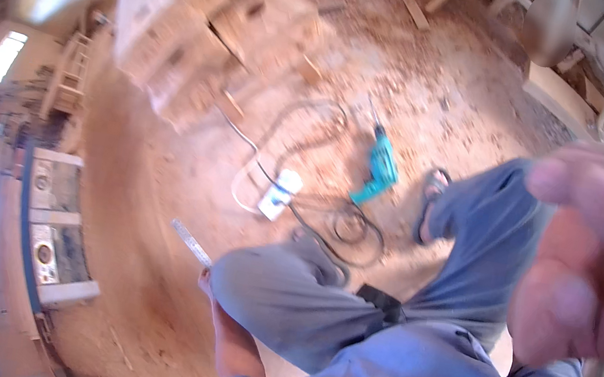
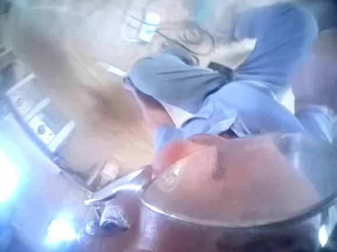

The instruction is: The person measures and marks a wooden plank with a ruler and pencil, then uses a corded drill to create holes in the wood. The person sits on the floor during the task.

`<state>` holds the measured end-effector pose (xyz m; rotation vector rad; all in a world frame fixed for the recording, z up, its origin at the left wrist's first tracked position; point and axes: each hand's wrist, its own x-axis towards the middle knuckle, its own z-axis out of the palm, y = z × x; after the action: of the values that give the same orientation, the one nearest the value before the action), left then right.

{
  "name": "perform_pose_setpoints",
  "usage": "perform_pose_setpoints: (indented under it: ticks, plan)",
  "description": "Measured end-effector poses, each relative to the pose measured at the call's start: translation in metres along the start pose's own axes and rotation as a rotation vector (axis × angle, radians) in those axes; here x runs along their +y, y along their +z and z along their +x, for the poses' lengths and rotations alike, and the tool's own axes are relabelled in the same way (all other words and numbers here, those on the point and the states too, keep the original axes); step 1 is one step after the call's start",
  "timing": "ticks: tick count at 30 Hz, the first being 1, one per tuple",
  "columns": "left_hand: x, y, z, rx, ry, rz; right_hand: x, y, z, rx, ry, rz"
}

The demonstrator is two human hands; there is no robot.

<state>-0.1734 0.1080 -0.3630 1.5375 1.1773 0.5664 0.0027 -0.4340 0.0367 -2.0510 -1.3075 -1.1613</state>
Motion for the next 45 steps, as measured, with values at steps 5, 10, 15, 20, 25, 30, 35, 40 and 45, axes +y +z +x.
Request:
perform_pose_setpoints:
  ticks: [5,10,15,20,25,30,35,40,45]
  plan:
    - [0.102,-0.025,0.03,0.227,0.212,0.116,0.017,0.034,-0.066,0.292,0.385,0.242]
    - [0.197,0.045,0.01,0.102,0.485,0.453,0.044,0.008,-0.194,0.21,0.869,-0.031]
    - [0.133,0.031,0.064,-0.046,0.772,0.796,0.041,-0.009,-0.395,-0.022,1.397,-0.273]
    - [0.163,0.084,-0.006,-0.304,0.666,1.113,-0.07,-0.055,-0.577,0.066,2.179,-0.254]
    - [0.18,0.081,0.019,-0.663,0.617,1.591,-0.199,-0.043,-0.647,0.141,2.796,-0.053]
    - [0.185,0.06,0.046,-0.653,0.884,1.902,-0.168,-0.022,-0.609,0.056,2.636,0.35]
    - [0.183,0.037,0.037,-0.609,0.788,1.823,-0.066,-0.006,-0.533,-0.023,1.997,0.67]
    - [0.189,0.051,-0.023,-0.625,0.698,1.472,0.041,-0.06,-0.33,0.351,1.236,0.392]
    - [0.172,0.037,-0.06,-0.39,0.414,1.498,0.069,-0.023,-0.215,0.163,0.782,0.377]
